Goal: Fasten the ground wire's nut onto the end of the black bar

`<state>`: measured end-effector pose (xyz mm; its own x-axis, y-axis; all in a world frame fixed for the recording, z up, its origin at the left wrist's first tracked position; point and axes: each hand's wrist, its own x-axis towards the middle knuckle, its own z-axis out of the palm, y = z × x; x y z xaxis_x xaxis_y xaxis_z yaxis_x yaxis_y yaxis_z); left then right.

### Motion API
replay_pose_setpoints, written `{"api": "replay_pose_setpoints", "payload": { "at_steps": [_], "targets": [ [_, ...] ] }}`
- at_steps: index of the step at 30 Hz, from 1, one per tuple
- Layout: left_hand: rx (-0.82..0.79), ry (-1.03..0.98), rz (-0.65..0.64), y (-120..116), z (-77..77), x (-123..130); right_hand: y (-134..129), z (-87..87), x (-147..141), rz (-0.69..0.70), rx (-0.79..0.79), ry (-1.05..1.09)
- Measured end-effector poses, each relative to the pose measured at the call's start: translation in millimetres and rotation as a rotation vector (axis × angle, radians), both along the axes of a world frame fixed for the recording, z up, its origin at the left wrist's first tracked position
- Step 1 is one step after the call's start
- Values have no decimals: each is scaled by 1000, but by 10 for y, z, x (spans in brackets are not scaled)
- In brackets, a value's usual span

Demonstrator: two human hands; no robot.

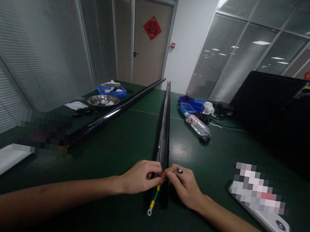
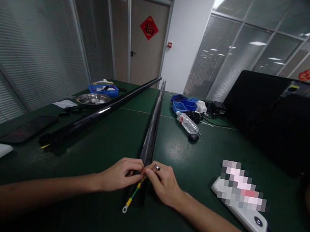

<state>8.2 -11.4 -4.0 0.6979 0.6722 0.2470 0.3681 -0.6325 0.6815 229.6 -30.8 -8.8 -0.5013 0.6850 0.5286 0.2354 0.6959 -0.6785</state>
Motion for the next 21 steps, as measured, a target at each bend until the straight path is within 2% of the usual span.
{"api": "replay_pose_setpoints", "payload": {
  "at_steps": [9,21],
  "targets": [
    [-14,-3,1,-15,49,3,-13,5,9,12,40,-3],
    [-22,8,5,-4,49,5,6,-7,0,2,6,-22]
  ]
}}
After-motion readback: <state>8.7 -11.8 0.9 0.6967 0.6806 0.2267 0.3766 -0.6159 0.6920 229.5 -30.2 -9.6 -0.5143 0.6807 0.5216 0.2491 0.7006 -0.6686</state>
